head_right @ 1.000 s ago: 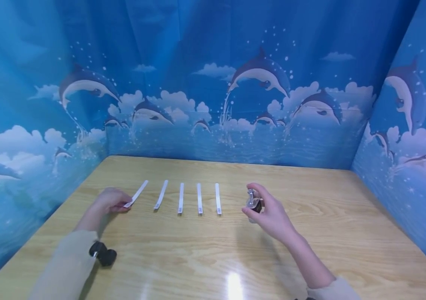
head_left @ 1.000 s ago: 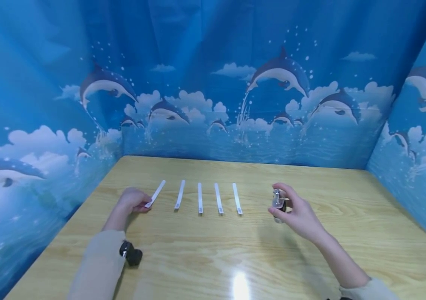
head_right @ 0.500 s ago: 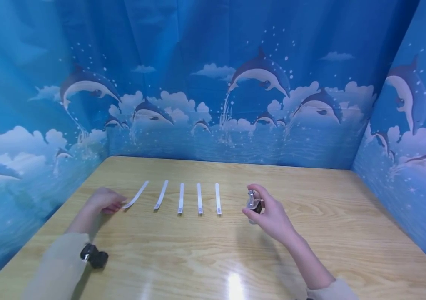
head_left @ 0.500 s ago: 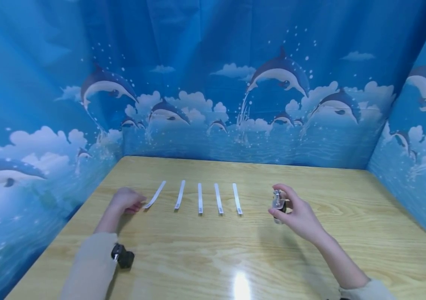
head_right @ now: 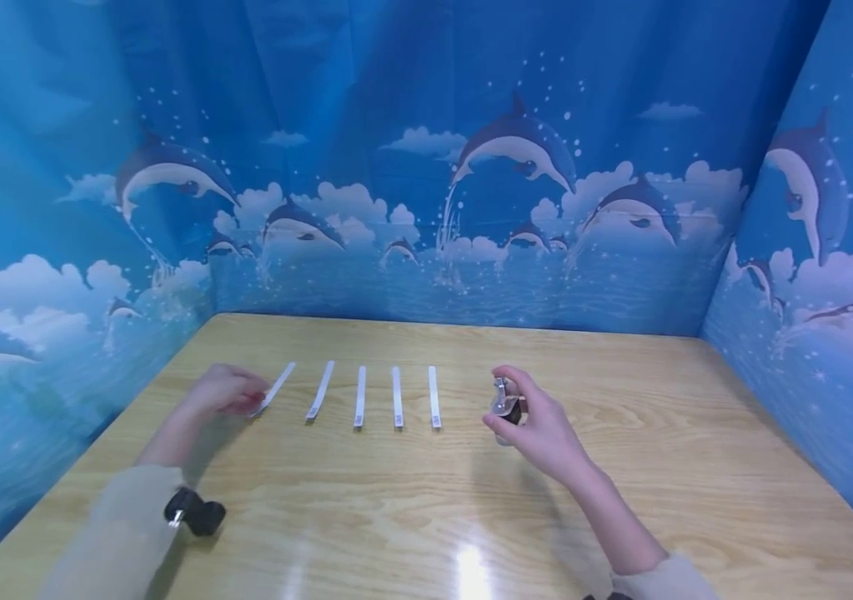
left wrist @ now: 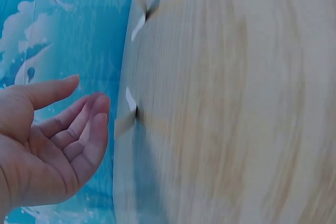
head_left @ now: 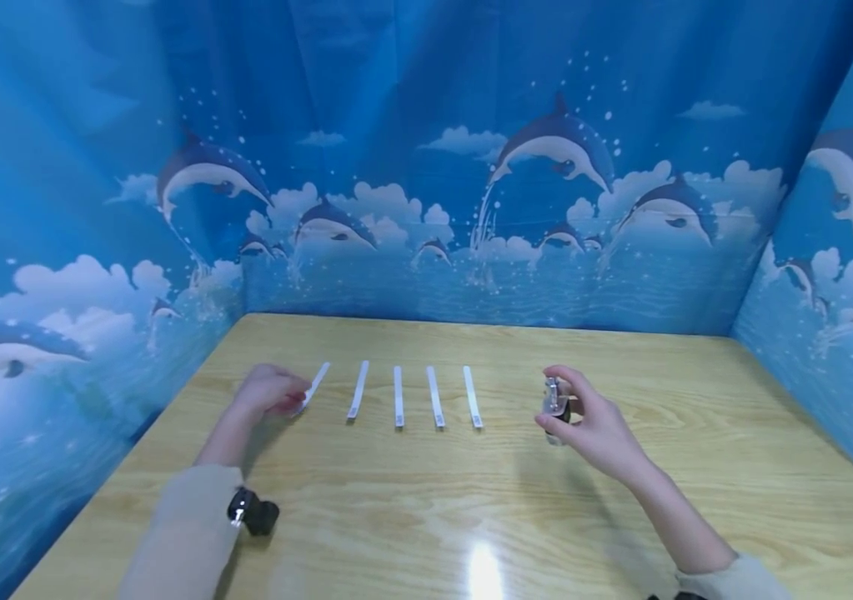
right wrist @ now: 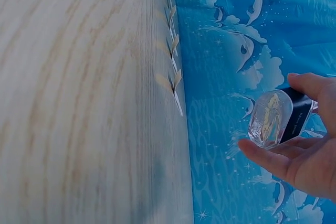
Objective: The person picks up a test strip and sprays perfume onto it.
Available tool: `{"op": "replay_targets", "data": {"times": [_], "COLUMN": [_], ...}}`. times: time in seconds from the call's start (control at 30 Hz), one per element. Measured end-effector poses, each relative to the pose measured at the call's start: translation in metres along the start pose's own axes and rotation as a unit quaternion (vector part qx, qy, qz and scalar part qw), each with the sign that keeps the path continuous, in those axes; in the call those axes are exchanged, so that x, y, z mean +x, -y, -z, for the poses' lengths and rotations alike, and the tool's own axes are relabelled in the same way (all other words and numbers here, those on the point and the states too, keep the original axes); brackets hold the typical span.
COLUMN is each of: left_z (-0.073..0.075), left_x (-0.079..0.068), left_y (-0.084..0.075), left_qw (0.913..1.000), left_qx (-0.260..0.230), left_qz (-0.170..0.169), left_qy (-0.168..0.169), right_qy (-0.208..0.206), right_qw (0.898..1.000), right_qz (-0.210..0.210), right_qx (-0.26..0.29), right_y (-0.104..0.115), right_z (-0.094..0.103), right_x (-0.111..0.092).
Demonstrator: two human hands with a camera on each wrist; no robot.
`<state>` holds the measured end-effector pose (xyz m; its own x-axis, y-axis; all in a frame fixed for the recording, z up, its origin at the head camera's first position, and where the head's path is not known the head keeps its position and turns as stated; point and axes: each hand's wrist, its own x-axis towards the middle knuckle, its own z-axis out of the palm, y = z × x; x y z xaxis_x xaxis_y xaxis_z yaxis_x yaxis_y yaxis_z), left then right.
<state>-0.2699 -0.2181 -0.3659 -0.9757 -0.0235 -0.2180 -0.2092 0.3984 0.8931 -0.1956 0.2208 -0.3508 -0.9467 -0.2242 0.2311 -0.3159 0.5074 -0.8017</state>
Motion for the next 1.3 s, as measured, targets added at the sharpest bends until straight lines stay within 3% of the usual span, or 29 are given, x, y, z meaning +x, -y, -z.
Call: {"op": "replay_targets", "data": {"times": [0.23,0.47,0.67,1.0,1.3], "left_z": [-0.015,-0.031,-0.043,-0.053,-0.062], "left_x": [0.001,0.005,0.006,0.008,0.007], "left_y": [-0.006,-0.006,-0.004,-0.001,-0.006], "left_qw": [0.9981,0.9962,0.9946,0.9935,0.9961], "left_qx": [-0.035,-0.040,-0.045,-0.057,-0.044], "left_qz": [-0.003,-0.013,0.002,0.013,0.012], "left_qy": [0.050,0.076,0.094,0.097,0.076], "right_qy": [-0.002,-0.002,-0.002,0.001,0.000], "right_qw": [1.000,1.000,1.000,1.000,1.000], "right_qz": [-0.002,-0.003,0.006,0.014,0.015], "right_qx": [0.002,-0.003,-0.008,0.000,-0.001], "right_y": [0.003,0.003,0.001,0.004,0.004], "right_z": [0.001,0.001,0.000,-0.001,-0.001], "right_x": [-0.001,0.000,-0.001,0.000,0.000]}}
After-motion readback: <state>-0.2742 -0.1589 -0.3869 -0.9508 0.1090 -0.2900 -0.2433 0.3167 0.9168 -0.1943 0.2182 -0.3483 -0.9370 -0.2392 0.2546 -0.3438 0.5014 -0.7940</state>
